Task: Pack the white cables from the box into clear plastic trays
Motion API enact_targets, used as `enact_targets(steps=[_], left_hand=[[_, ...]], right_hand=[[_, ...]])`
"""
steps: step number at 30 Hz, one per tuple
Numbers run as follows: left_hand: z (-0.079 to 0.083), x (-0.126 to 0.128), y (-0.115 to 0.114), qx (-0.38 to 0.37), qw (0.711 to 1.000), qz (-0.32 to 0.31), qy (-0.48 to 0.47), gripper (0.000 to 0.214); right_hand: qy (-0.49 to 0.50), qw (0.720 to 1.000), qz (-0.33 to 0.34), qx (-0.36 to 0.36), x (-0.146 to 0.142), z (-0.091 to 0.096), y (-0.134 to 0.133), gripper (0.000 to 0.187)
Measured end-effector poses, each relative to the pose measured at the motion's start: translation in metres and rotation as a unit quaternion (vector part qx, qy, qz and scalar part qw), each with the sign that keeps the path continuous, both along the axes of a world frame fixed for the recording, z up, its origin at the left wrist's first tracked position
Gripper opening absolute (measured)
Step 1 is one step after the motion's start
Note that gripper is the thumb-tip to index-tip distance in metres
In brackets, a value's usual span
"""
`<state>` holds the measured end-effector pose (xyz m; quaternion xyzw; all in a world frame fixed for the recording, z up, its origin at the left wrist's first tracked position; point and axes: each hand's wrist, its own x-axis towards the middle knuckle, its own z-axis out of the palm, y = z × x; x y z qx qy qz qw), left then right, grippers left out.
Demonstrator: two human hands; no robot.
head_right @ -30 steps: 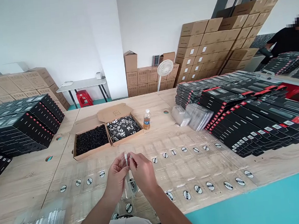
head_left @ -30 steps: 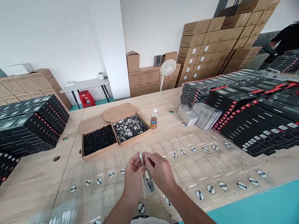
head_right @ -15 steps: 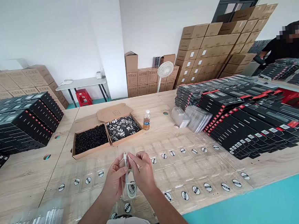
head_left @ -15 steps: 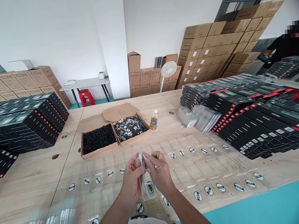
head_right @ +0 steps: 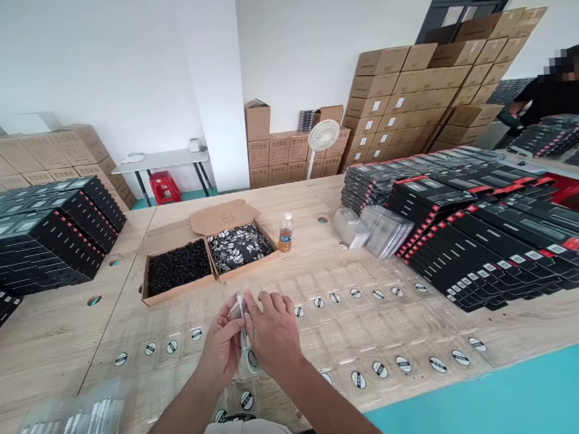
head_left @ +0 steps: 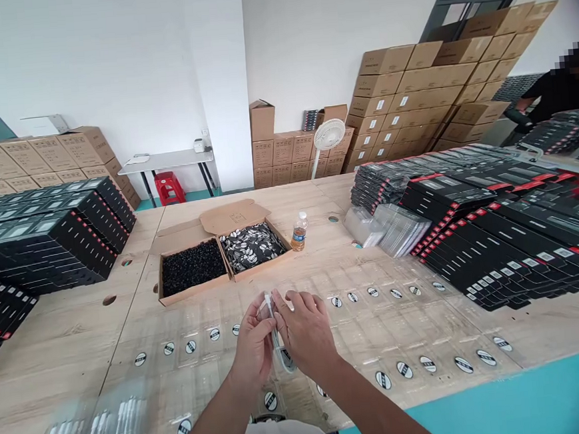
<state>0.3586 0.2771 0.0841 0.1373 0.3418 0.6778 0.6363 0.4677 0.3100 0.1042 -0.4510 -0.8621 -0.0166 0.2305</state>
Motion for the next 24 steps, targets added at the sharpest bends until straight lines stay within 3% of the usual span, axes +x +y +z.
enact_targets(steps=[5,8,12,15,19,22,24], left_hand=[[0.003,-0.007,0.001,0.014,1.000,0.014,-0.017,0.058],[0.009,-0.013,-0.001,0.015,1.000,0.003,-0.013,0.060],[0.016,-0.014,-0.004,0.022,0.999,-0.009,-0.023,0.059],[0.020,-0.010,-0.005,0.031,0.999,-0.006,-0.023,0.059],[0.024,-0.007,-0.002,0.047,0.999,-0.009,-0.020,0.050],[0.024,-0.011,0.002,0.054,0.998,-0.012,-0.018,0.051],[0.023,-0.016,0.004,0.053,0.998,-0.012,-0.017,0.057]], right_hand=[[0.083,0.994,0.034,-0.061,0.001,-0.008,0.011,0.039],[0.199,0.967,0.076,-0.136,0.004,-0.012,0.017,0.036],[0.317,0.927,0.067,-0.188,0.003,-0.007,0.018,0.031],[0.338,0.925,0.051,-0.164,-0.003,0.000,0.012,0.030],[0.325,0.935,0.020,-0.143,-0.012,0.002,0.009,0.043],[0.341,0.917,0.003,-0.207,-0.015,-0.003,0.015,0.049],[0.377,0.884,0.017,-0.276,-0.013,-0.006,0.019,0.050]])
